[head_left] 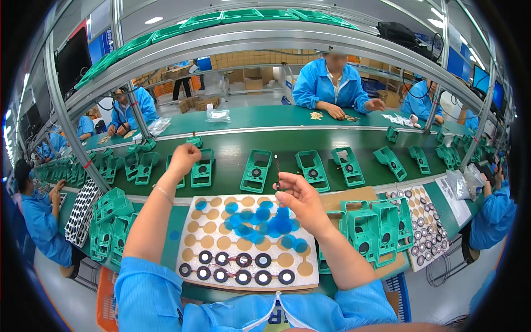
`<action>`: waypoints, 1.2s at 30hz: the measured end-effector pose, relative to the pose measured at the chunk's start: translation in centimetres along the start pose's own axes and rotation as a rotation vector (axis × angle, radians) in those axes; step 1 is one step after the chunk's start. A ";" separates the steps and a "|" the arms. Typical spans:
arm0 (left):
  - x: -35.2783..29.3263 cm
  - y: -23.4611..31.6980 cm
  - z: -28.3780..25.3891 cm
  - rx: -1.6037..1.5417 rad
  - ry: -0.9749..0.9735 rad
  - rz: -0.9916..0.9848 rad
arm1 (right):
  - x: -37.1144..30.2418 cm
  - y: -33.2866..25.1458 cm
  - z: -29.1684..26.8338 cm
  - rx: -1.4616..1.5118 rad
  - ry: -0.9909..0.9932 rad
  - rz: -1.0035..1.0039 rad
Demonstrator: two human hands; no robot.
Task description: The person assembles small electronic components into plastic housings by hand, placing them into assembly trays.
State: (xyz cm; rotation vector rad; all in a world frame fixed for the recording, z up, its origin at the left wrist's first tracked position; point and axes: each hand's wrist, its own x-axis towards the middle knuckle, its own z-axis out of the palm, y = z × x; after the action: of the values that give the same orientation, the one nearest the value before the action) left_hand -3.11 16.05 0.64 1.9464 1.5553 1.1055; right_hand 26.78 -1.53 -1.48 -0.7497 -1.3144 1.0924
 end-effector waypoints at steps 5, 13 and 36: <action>5.0 -10.4 3.2 0.412 -0.174 -0.337 | 0.3 -0.1 -0.1 -0.026 0.034 -0.012; 6.8 -12.0 5.9 0.311 -0.313 -0.682 | 0.7 1.0 -0.4 0.005 0.103 -0.133; -13.1 8.6 5.7 -0.776 -0.728 -0.287 | -0.1 1.6 1.8 -1.024 -0.009 -0.674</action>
State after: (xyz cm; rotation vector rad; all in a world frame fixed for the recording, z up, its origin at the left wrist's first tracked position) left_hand 5.83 2.04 -0.77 1.3023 0.7928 0.6157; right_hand 24.73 -1.28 -2.72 -0.9018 -1.9374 -0.1810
